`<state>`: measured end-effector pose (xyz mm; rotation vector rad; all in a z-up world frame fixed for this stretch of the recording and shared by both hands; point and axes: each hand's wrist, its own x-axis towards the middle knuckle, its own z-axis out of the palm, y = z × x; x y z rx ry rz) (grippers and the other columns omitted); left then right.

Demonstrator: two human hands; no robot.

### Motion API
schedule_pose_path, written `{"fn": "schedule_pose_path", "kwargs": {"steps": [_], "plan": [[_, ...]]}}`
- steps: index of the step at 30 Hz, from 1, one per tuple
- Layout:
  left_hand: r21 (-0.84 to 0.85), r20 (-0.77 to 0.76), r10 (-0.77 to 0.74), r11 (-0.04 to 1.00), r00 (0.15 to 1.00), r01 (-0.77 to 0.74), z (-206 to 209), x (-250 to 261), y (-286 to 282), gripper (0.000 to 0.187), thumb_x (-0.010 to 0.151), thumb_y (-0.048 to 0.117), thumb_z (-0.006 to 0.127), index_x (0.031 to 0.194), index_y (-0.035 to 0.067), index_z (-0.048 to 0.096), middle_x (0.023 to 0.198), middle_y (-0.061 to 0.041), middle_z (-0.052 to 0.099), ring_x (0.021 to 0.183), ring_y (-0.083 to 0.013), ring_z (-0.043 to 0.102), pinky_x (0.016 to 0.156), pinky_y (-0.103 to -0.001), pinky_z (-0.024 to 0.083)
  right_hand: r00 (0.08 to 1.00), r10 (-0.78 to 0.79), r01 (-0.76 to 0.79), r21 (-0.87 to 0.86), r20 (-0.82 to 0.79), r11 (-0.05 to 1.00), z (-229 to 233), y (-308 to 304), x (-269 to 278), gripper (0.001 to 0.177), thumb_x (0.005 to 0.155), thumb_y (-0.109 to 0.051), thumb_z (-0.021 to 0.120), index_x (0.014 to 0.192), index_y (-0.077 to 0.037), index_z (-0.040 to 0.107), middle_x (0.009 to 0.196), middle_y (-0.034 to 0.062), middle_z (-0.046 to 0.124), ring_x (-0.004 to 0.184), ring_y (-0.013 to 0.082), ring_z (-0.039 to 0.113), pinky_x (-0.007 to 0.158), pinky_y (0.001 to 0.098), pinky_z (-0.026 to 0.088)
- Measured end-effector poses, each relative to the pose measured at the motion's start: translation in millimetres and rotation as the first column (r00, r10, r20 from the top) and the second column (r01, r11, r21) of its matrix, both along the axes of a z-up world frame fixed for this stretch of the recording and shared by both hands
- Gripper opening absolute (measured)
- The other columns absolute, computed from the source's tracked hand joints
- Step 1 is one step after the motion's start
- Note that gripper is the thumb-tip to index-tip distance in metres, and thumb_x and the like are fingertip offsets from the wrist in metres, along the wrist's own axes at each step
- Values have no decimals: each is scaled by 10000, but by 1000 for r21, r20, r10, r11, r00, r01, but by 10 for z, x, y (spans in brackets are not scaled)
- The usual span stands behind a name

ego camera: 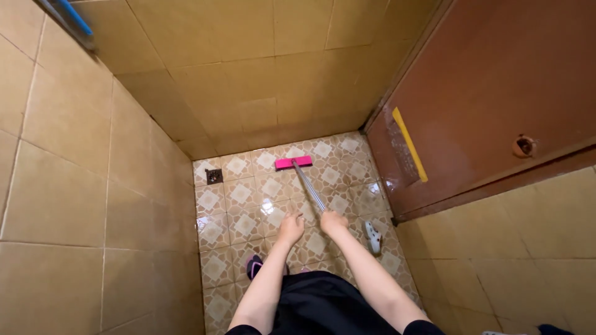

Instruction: Squeegeeing water on a tiled floor toward a drain using a floor squeegee.

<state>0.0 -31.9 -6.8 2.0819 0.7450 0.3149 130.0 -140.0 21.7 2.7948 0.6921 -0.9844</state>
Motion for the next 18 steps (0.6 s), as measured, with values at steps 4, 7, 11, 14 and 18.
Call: {"fn": "schedule_pose_path", "kwargs": {"steps": [4,7,11,14,18], "plan": [[-100,-88,6,995,996,-15,156,-45,-148,363,928,250,597,1216,65,716,1256,-244,642,1193,-414,606,1052,-460,477,1000,-9,9,4,-21,1000,236,-99,-87,405,1036,-214,408,1351,-109,638,1330,181,679,1241,350,665,1023,490,537],[-118,-85,3,993,996,-13,155,-60,-244,370,919,251,600,1211,56,712,1259,-232,651,1192,-409,615,1062,-456,472,1000,16,-16,-4,-9,1000,265,-154,-127,398,1006,-205,465,1342,-79,639,1349,192,646,1248,357,645,1021,489,533],[-78,-83,-3,997,997,-4,91,-59,-325,359,923,234,601,1209,59,729,1233,-238,660,1186,-408,611,1065,-456,474,1000,21,-21,-5,-8,1000,247,-202,-140,392,1007,-202,476,1319,-64,669,1330,209,667,1237,363,662,1021,485,538],[-70,-23,4,998,1000,-5,44,-96,-349,360,915,218,607,1207,42,723,1244,-241,655,1180,-415,608,1055,-458,478,1000,-20,20,29,16,999,142,-239,-130,393,1011,-196,468,1321,-42,653,1317,224,670,1227,375,661,1008,492,541],[-101,-89,3,995,996,-12,93,-80,-292,357,917,220,600,1207,54,726,1236,-227,660,1184,-399,611,1057,-452,475,997,-71,70,49,33,996,83,-208,-71,403,1014,-188,440,1315,-9,639,1307,234,671,1213,386,660,994,492,546]]}}
